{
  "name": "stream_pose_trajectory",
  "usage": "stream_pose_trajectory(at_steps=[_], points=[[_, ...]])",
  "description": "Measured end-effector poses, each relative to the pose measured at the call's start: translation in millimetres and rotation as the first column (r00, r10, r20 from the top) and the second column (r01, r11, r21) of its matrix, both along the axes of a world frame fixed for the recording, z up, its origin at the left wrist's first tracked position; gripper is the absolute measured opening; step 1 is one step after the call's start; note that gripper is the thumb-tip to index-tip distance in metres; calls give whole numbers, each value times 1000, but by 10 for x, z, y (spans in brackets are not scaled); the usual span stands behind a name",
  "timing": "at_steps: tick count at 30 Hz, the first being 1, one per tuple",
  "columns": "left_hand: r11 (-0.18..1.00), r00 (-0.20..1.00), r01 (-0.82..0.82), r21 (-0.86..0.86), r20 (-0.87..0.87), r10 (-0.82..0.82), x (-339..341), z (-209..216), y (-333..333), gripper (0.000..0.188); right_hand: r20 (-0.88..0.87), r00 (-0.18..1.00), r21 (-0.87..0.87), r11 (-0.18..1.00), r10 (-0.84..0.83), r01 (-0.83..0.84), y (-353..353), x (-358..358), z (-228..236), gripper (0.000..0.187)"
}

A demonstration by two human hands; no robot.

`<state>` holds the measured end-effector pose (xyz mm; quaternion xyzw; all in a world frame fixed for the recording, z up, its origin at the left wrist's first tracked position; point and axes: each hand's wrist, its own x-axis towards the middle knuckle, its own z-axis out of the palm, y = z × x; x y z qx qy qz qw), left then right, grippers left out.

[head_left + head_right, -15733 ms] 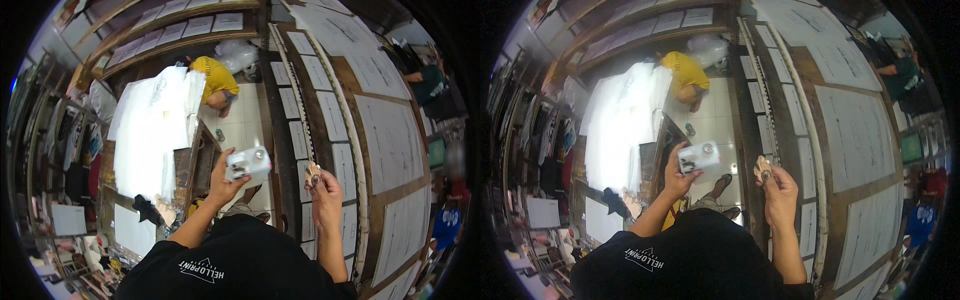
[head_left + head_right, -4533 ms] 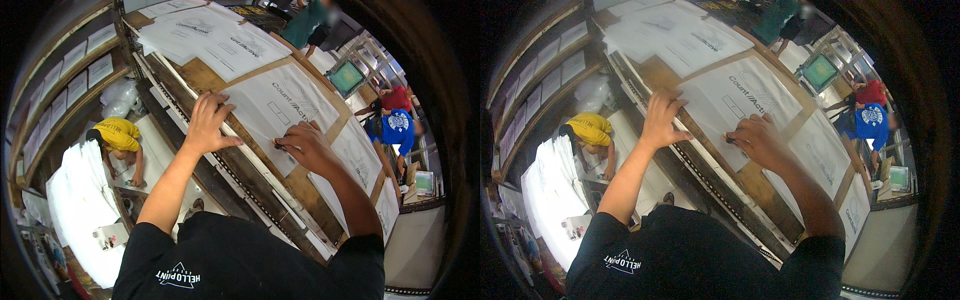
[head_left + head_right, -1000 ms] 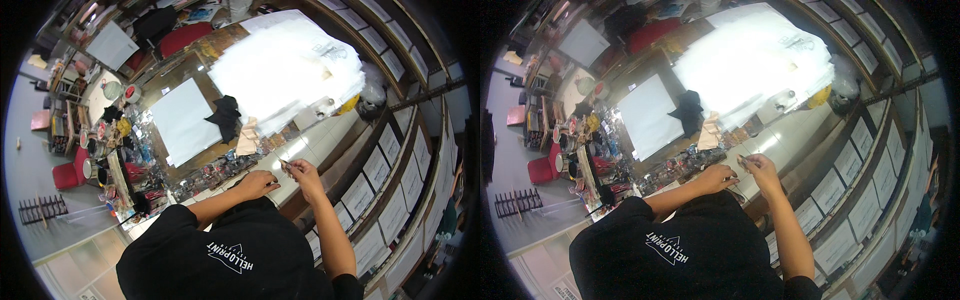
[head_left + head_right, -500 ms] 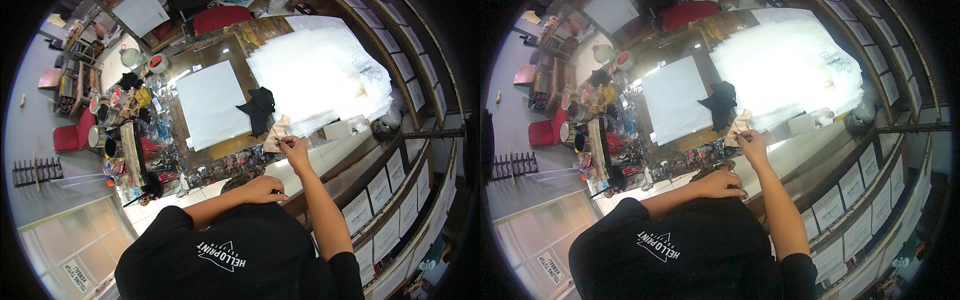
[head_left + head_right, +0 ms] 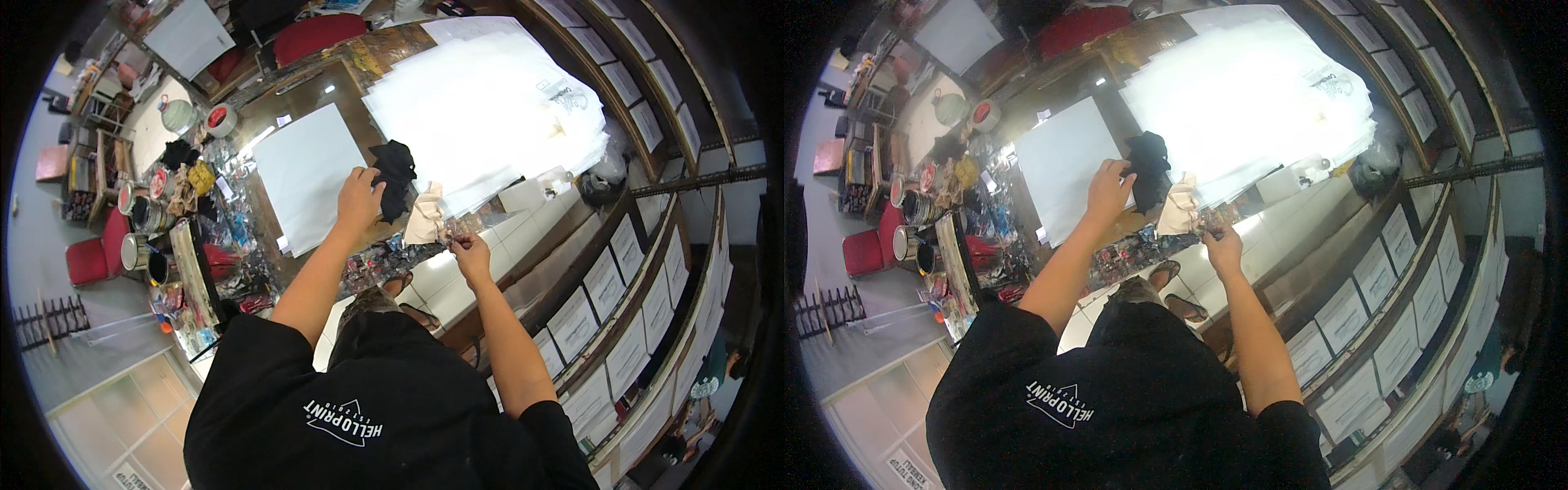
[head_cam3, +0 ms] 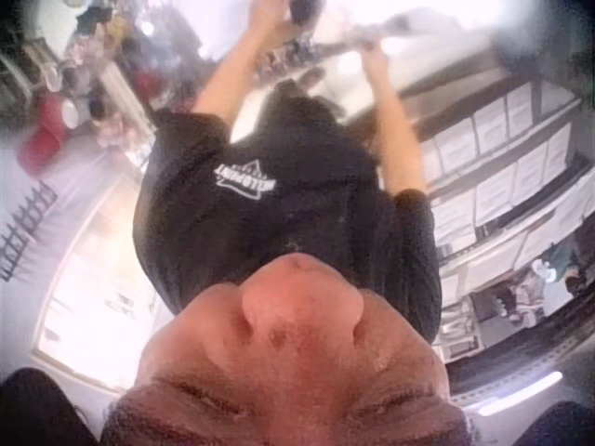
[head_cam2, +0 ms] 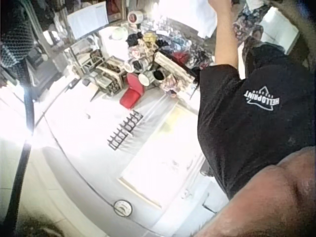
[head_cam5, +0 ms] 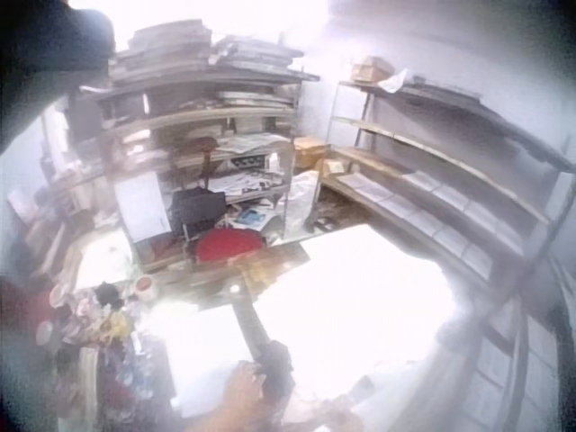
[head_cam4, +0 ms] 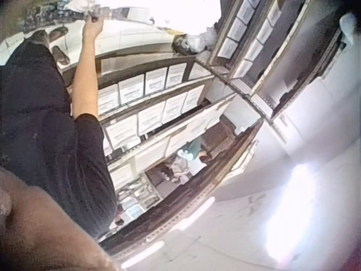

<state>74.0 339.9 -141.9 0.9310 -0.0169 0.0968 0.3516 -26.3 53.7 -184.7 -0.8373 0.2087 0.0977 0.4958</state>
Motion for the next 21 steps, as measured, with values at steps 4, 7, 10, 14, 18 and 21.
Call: stream_pose_trajectory(at_steps=[4, 7, 10, 14, 18, 21], points=[[982, 986, 158, 105, -72, -151, 138, 16, -122, 29, 116, 993, -101, 995, 34, -22, 150, -100, 56, 21], [937, 894, 339, -78, -285, -347, 179, 67, -310, 34, 85, 996, -76, 997, 26, -19, 177, -174, 67, 22], [797, 767, 599, -82, -229, -600, 114, 32, -524, 38, 83, 997, -49, 999, -4, 8, 161, -268, 66, 22], [756, 755, 650, 81, -180, -630, 144, -423, -566, 31, 29, 998, 46, 997, -59, 58, 91, -407, 193, 22], [788, 787, 610, 85, -185, -589, 118, -453, -605, 22, 94, 995, -4, 1000, -23, 24, 12, -445, 227, 15], [816, 807, 578, 6, -152, -570, 96, -398, -614, 23, 100, 995, -20, 1000, -23, 25, 9, -431, 360, 16]])
